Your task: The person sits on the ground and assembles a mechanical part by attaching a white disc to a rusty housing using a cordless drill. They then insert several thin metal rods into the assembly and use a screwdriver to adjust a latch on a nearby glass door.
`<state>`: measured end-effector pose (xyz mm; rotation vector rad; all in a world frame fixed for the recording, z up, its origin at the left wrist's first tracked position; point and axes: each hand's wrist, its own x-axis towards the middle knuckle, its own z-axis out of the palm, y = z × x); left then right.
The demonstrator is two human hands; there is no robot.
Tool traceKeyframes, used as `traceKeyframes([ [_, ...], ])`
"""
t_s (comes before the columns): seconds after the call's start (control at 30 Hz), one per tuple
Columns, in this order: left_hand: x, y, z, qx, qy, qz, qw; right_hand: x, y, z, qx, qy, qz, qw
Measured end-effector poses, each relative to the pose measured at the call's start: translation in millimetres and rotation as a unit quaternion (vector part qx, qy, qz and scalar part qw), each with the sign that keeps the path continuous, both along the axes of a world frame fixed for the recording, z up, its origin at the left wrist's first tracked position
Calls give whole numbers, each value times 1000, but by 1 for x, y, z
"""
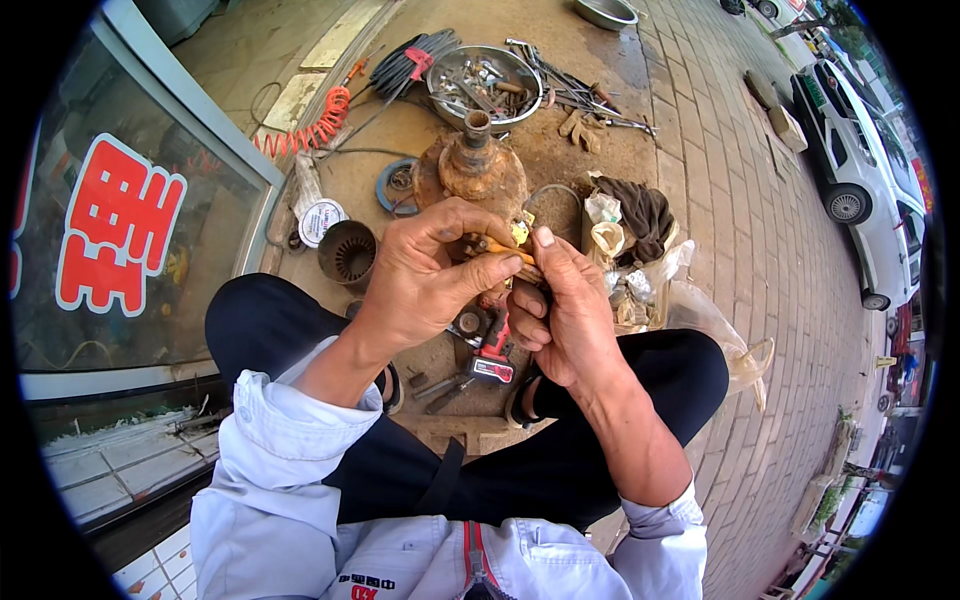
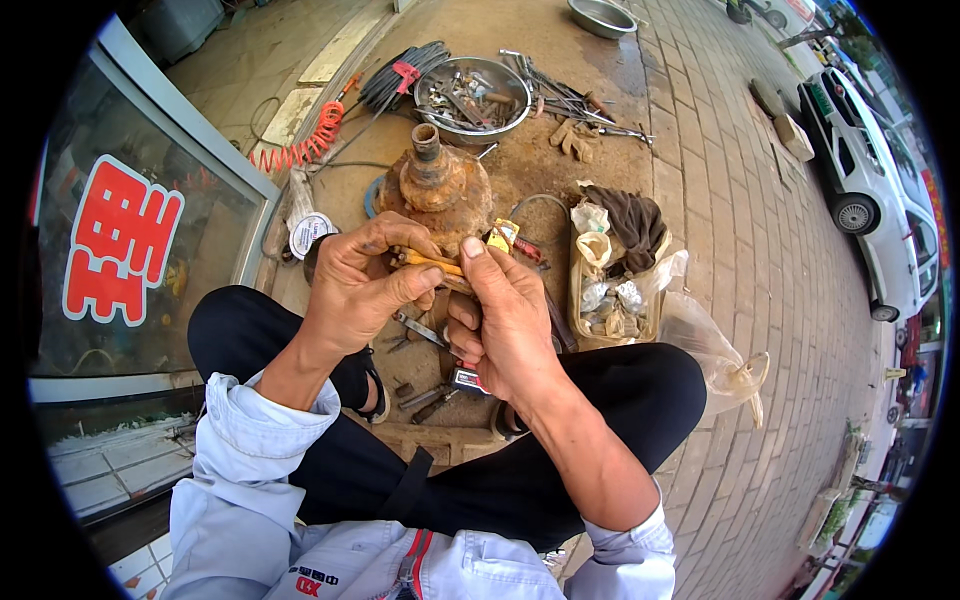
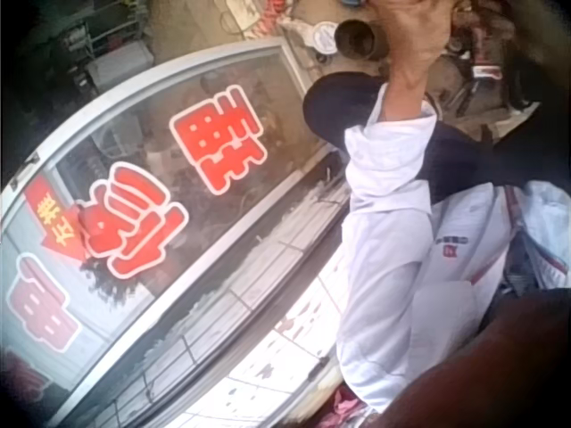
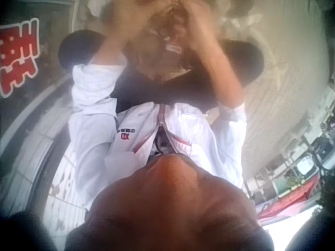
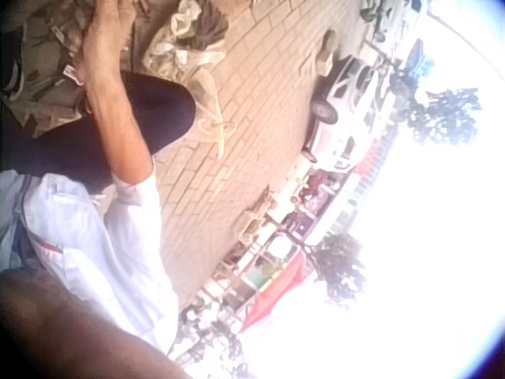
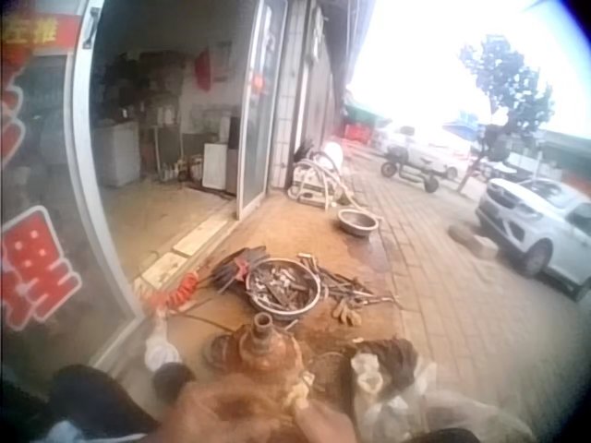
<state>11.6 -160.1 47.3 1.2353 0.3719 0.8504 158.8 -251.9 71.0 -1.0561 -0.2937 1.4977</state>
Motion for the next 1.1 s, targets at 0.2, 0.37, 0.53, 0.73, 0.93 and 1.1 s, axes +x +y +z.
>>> traceKeyframes([
  [0.2,2,-2,-2,1,1,6,1000,-6,2,-3,23,2,-63,998],
  [0.37,5,-8,-3,-9,-28,12,999,-2,2,-3,44,-32,-77,996],
  [0.53,4,-9,-1,-25,-25,9,999,-3,4,-1,41,-64,-73,994],
  [0.73,0,-7,16,-26,47,-10,999,-1,3,4,12,-156,-90,984],
  [0.93,-19,-15,51,215,248,109,938,26,25,-10,39,-186,-145,971],
  [1.1,-24,-39,62,251,228,205,918,15,81,-52,41,-202,-99,973],
])
